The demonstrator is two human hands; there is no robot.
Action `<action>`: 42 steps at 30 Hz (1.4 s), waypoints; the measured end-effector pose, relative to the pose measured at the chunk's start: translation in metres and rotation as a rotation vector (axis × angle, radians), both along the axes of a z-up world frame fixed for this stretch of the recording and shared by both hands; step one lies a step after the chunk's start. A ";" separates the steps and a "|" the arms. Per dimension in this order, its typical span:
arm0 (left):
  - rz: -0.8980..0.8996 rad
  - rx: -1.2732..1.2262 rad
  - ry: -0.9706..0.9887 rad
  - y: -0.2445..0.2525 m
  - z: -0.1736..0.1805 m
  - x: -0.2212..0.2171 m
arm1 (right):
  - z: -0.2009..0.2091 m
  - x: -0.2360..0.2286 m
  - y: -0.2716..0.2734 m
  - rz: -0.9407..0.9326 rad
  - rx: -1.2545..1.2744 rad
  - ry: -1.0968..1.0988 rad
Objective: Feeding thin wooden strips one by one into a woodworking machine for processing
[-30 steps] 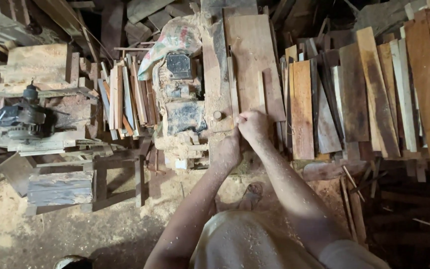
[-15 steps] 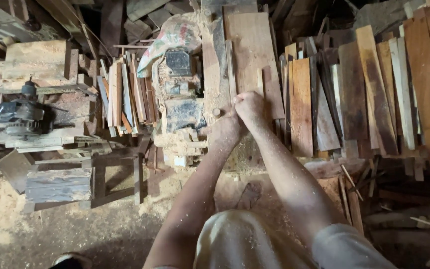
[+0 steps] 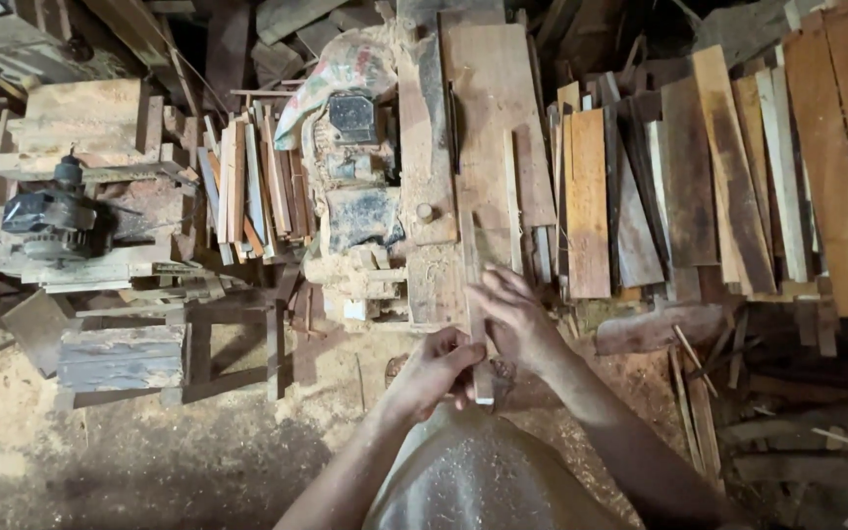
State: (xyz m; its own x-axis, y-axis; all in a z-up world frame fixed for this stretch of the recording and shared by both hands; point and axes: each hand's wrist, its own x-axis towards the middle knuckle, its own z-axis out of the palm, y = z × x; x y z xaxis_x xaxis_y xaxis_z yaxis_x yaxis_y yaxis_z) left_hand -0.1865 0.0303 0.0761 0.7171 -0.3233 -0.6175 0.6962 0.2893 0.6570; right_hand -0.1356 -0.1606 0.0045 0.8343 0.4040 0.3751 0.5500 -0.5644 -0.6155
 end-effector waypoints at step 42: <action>-0.842 1.337 -0.664 -0.044 -0.078 0.053 | -0.044 0.152 0.061 -0.587 -0.151 0.227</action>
State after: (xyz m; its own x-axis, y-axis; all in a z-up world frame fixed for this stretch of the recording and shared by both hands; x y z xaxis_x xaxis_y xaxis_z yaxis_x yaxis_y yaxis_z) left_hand -0.1331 -0.0135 -0.0017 0.8582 -0.2630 -0.4409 -0.1139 -0.9350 0.3360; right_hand 0.0160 -0.0996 -0.0398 0.9845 -0.1091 0.1376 -0.0112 -0.8213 -0.5704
